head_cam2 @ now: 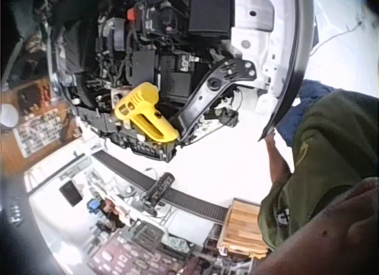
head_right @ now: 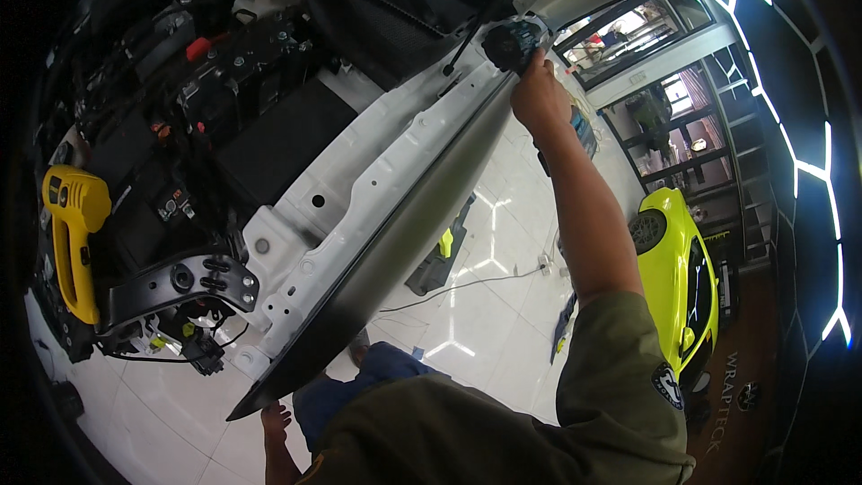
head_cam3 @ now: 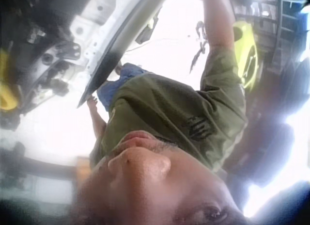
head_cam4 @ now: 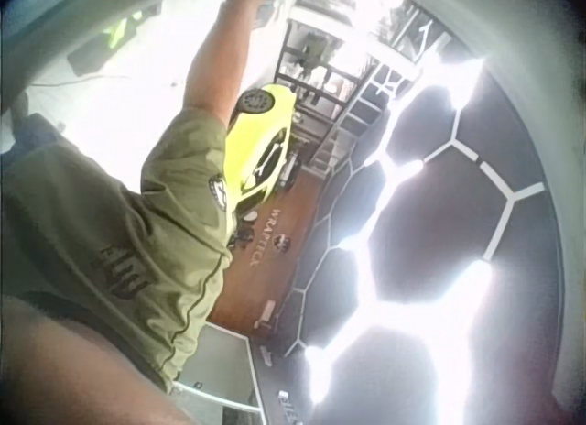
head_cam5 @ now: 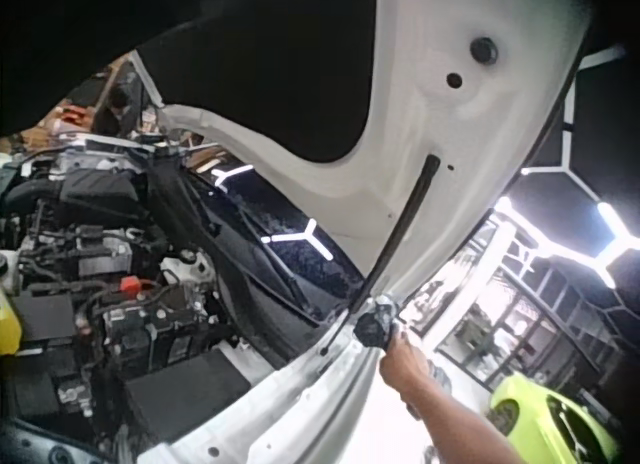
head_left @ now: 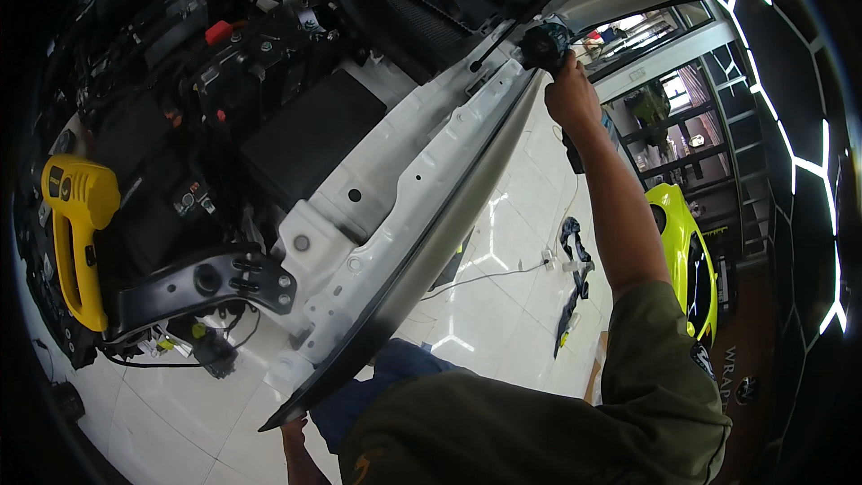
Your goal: The person cleans the front fender area, uses a cordless drill to remove fasteners, and then uses a heat gun to warm the fender while pressing it into place. The person repeatedly aligns and secures the fender along the wheel arch and door gap.
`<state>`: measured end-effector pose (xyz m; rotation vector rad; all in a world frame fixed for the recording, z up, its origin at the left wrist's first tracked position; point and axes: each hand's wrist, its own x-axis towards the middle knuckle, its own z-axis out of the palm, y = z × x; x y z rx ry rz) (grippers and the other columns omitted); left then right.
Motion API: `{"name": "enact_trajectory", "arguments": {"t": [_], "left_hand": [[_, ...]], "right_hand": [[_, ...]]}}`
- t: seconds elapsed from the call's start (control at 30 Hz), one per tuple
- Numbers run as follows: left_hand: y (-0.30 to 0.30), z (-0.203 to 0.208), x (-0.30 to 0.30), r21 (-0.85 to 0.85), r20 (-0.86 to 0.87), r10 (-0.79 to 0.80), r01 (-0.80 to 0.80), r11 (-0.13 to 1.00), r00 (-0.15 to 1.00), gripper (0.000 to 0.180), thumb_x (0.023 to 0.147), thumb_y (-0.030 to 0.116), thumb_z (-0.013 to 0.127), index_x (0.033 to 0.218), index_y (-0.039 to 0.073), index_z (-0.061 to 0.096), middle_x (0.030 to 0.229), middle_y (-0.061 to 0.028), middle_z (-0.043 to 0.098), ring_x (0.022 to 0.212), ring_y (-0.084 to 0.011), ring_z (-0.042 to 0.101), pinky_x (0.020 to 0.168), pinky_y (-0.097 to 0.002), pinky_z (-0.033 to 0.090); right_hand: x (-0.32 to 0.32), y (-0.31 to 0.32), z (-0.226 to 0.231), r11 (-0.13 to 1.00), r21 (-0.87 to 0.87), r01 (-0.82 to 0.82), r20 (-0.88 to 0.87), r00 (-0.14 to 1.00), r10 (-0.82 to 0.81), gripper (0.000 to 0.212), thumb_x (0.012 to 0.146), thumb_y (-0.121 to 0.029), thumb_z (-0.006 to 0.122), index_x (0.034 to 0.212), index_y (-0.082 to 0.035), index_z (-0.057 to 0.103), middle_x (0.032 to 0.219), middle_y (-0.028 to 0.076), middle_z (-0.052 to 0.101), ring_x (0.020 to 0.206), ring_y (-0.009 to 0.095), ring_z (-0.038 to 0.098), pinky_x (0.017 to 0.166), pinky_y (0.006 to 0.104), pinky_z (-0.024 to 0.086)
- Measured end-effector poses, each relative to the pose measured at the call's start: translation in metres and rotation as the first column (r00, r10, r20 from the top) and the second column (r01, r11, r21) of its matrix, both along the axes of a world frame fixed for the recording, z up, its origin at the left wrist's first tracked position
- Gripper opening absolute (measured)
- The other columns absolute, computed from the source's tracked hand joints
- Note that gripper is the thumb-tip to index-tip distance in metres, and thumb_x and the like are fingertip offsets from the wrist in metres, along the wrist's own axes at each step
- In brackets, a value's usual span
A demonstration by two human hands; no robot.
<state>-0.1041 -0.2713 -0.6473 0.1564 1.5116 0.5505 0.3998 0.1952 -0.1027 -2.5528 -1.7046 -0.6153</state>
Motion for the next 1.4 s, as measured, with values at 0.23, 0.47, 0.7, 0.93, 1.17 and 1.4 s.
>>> {"name": "enact_trajectory", "arguments": {"t": [0.23, 0.47, 0.7, 0.93, 1.17, 1.4], "left_hand": [[-0.022, -0.04, -0.03, 0.016, 0.065, 0.004, -0.005, 1.0, 0.998, 0.039, 0.091, 0.041, 0.054, 0.119, 0.015, 0.052, 0.105, -0.0115, 0.058, 0.083, -0.0289, 0.06, 0.073, -0.0439, 0.048], [-0.028, -0.06, -0.036, -0.027, 0.14, 0.126, -0.123, 0.992, 0.982, 0.014, 0.089, 0.027, 0.053, 0.09, 0.013, 0.053, 0.077, -0.0028, 0.051, 0.06, -0.0163, 0.05, 0.051, -0.0319, 0.037], [-0.034, -0.072, -0.031, 0.006, 0.023, 0.189, -0.189, 0.982, 0.982, 0.015, 0.083, 0.009, 0.06, 0.095, 0.001, 0.063, 0.079, -0.0068, 0.06, 0.065, -0.0145, 0.06, 0.048, -0.0279, 0.047], [0.04, 0.099, -0.099, 0.412, -0.299, -0.662, 0.719, 0.56, 0.687, 0.015, 0.083, 0.011, 0.062, 0.092, 0.0, 0.065, 0.082, -0.0092, 0.066, 0.075, -0.0186, 0.065, 0.069, -0.0335, 0.052], [0.219, 0.508, -0.006, 0.676, -0.132, -0.848, 0.672, 0.301, 0.513, 0.033, 0.095, 0.023, 0.057, 0.111, -0.005, 0.063, 0.105, -0.0203, 0.065, 0.098, -0.0333, 0.061, 0.088, -0.0447, 0.047], [0.427, 0.557, 0.314, 0.826, -0.562, -0.324, 0.53, -0.188, 0.761, 0.024, 0.093, 0.014, 0.058, 0.112, 0.0, 0.062, 0.096, -0.0079, 0.067, 0.087, -0.0122, 0.062, 0.079, -0.0264, 0.049]], "right_hand": [[-0.017, 0.003, -0.004, 1.0, -0.01, 0.011, 0.01, 1.0, -0.011, 0.058, 0.084, -0.008, 0.047, 0.138, 0.0, 0.032, 0.128, 0.026, 0.052, 0.111, 0.042, 0.058, 0.092, 0.0479, 0.048], [-0.026, -0.001, -0.003, 0.999, -0.003, 0.051, -0.009, 0.999, -0.051, 0.057, 0.08, -0.007, 0.051, 0.134, -0.001, 0.034, 0.13, 0.026, 0.051, 0.113, 0.044, 0.056, 0.093, 0.0487, 0.047], [-0.035, -0.013, -0.004, 1.0, -0.007, 0.021, 0.03, 0.999, -0.021, 0.063, 0.083, -0.009, 0.05, 0.142, -0.002, 0.028, 0.128, 0.026, 0.052, 0.108, 0.042, 0.059, 0.089, 0.0493, 0.049], [0.017, -0.062, -0.019, 0.97, 0.193, -0.146, -0.026, 0.988, 0.153, 0.065, 0.08, -0.007, 0.054, 0.14, -0.004, 0.029, 0.123, 0.027, 0.053, 0.102, 0.045, 0.06, 0.087, 0.0498, 0.049], [0.094, -0.129, -0.044, 0.942, 0.327, -0.068, -0.306, 0.936, 0.174, 0.054, 0.077, -0.003, 0.059, 0.129, -0.002, 0.044, 0.114, 0.027, 0.058, 0.099, 0.046, 0.059, 0.085, 0.0477, 0.048], [0.189, -0.15, -0.107, 0.943, 0.314, 0.113, -0.51, 0.858, 0.067, 0.044, 0.077, -0.007, 0.062, 0.119, 0.0, 0.051, 0.104, 0.027, 0.062, 0.097, 0.047, 0.059, 0.084, 0.0466, 0.048]]}}
